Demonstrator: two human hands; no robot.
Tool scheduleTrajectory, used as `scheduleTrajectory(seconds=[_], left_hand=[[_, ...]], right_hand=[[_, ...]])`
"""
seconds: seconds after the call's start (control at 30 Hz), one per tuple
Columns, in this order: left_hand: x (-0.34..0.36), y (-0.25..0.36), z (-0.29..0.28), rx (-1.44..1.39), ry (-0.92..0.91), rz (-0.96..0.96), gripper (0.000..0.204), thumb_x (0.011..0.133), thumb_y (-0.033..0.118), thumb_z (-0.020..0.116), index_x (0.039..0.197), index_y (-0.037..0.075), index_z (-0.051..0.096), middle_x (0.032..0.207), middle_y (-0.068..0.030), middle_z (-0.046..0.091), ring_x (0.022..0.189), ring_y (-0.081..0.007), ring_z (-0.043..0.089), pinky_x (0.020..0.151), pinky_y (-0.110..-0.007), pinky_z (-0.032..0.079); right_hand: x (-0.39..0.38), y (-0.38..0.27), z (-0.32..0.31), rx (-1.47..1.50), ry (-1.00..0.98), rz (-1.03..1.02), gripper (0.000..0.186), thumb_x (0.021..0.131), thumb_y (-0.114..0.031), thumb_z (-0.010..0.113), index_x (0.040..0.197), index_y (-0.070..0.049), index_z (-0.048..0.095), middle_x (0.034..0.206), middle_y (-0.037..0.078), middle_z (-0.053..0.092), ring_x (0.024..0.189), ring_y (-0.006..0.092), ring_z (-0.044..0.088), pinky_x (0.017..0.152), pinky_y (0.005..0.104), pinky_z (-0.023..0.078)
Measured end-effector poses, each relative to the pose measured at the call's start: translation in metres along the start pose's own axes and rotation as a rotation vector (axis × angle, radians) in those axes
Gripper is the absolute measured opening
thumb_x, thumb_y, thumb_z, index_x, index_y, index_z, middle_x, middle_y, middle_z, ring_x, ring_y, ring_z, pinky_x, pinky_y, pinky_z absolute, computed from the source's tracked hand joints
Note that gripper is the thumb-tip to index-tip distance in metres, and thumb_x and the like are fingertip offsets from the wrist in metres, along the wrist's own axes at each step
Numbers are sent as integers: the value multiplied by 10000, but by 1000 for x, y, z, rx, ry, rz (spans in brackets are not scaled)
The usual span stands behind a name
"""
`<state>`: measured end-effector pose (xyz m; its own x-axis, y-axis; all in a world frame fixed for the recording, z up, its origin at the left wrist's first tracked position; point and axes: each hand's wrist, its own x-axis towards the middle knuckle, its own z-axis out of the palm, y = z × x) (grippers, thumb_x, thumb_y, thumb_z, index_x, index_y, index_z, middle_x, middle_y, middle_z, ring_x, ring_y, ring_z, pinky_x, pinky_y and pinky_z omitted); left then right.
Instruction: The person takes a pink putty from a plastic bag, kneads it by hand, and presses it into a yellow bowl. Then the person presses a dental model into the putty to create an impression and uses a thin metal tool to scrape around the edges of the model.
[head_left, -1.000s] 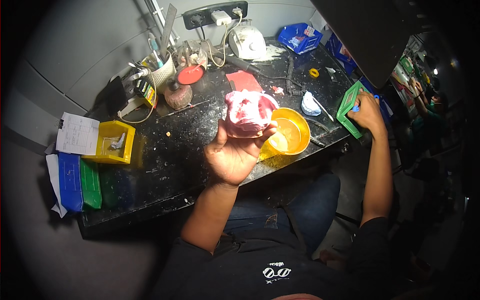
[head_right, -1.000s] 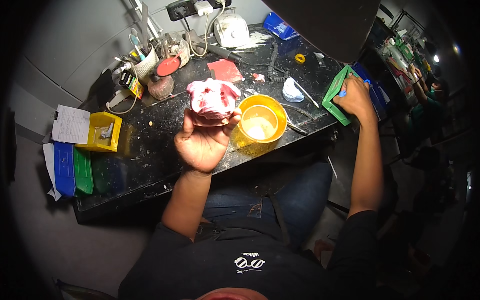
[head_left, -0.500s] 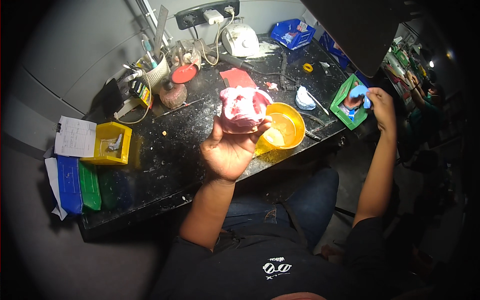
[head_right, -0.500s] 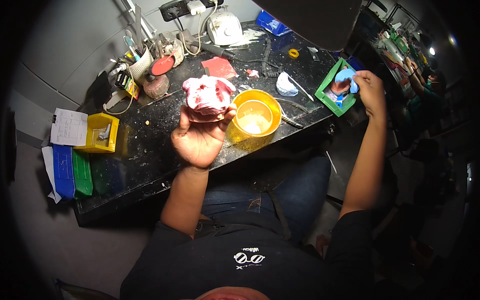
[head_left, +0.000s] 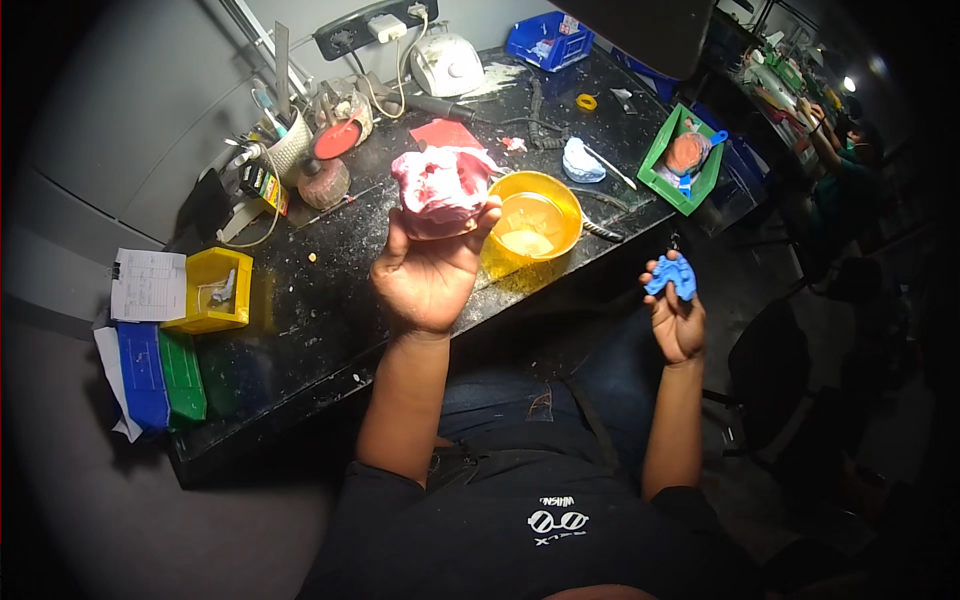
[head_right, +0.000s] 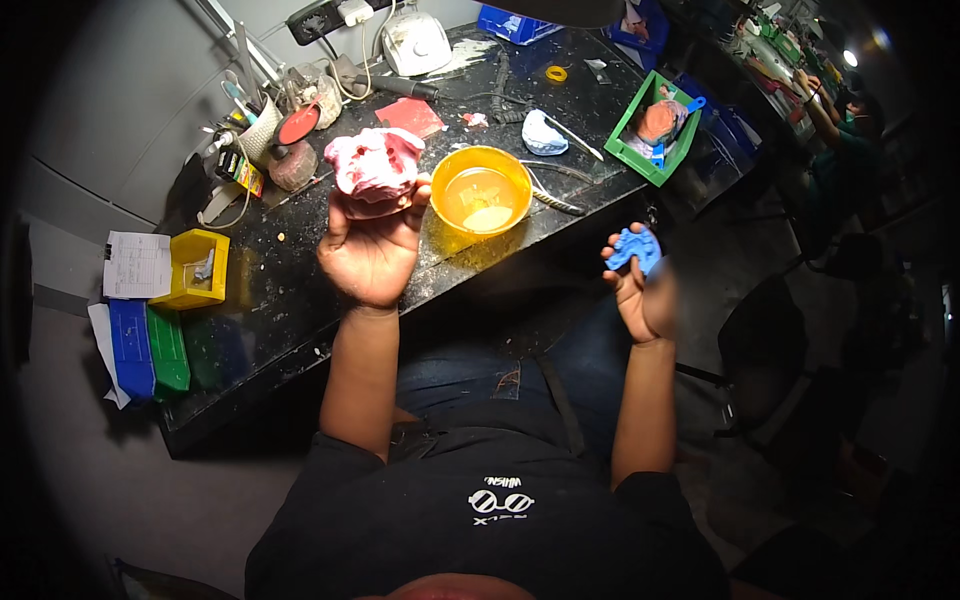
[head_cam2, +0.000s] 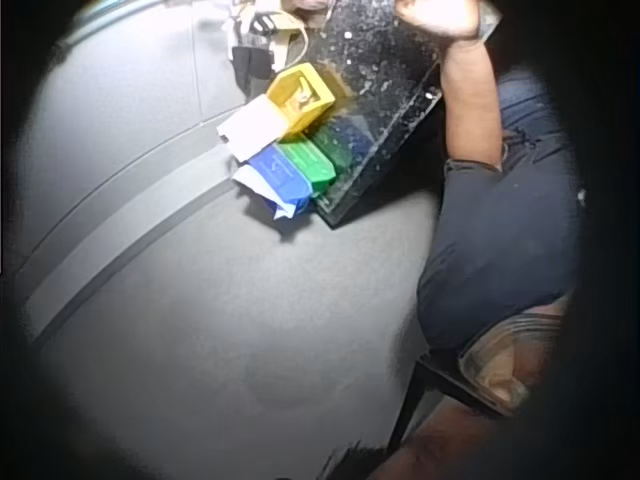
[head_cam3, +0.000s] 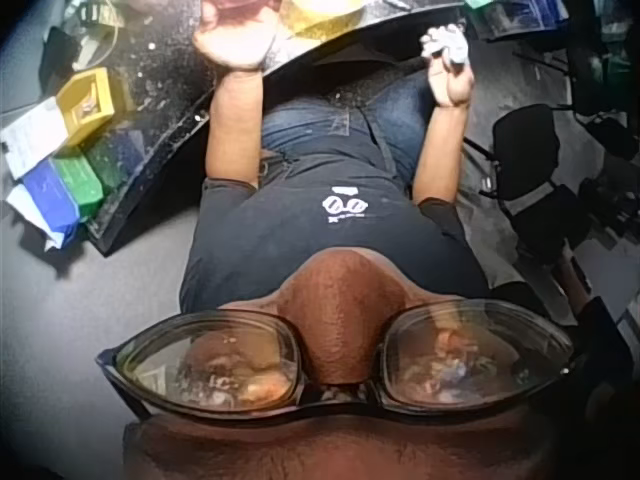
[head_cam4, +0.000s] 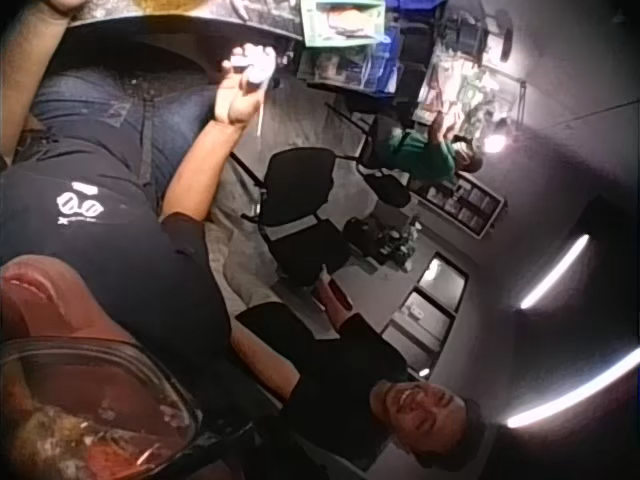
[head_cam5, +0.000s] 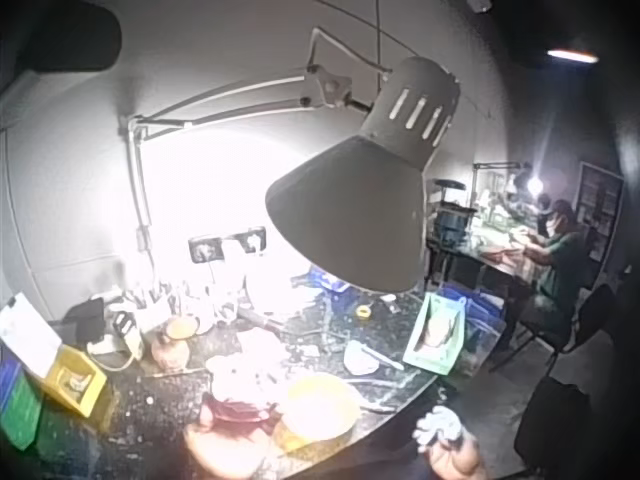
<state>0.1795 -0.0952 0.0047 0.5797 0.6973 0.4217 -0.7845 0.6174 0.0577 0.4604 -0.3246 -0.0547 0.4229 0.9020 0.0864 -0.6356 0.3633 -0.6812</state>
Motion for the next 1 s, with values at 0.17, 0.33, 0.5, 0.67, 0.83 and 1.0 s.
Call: scheduleTrajectory(seconds=[0.17,0.33,0.5,0.67,0.83,1.0], left_hand=[[1,2,-1,42,55,20,470,946,272,651,1357,59,571,1442,-165,544,1342,-417,480,1141,-647,337],[0,6,-3,33,10,46,550,931,273,676,1405,42,520,1462,-188,515,1334,-457,467,1147,-627,338],[4,3,6,36,11,8,572,950,284,654,1441,44,485,1463,-186,512,1341,-475,452,1152,-619,337],[4,4,7,69,17,48,571,958,294,650,1443,42,484,1473,-199,500,1356,-491,432,1159,-613,326],[-15,10,15,142,-117,82,598,987,284,618,1494,40,415,1546,-239,385,1393,-504,367,1185,-606,279],[-42,-1,45,205,-20,57,705,973,339,637,1543,63,328,1553,-262,356,1411,-548,305,1202,-632,223]], right_hand=[[-4,4,30,222,-89,136,625,1037,-304,490,1509,60,301,1369,324,511,1207,392,594,965,464,555],[-2,15,57,286,-220,208,692,1035,-400,467,1485,101,306,1356,380,496,1229,443,571,985,509,530],[-7,13,87,405,-306,229,769,1034,-434,495,1504,102,207,1392,415,416,1294,507,496,1015,549,517],[-13,3,106,428,-330,218,908,1008,-507,514,1534,88,75,1429,421,340,1332,576,407,1033,601,488],[-17,-4,126,145,-302,204,1024,944,-580,577,1521,117,97,1359,363,417,1312,540,457,1007,579,516],[-22,-5,153,-129,-217,97,1102,854,-665,648,1494,127,228,1278,315,535,1235,457,571,963,548,554]])
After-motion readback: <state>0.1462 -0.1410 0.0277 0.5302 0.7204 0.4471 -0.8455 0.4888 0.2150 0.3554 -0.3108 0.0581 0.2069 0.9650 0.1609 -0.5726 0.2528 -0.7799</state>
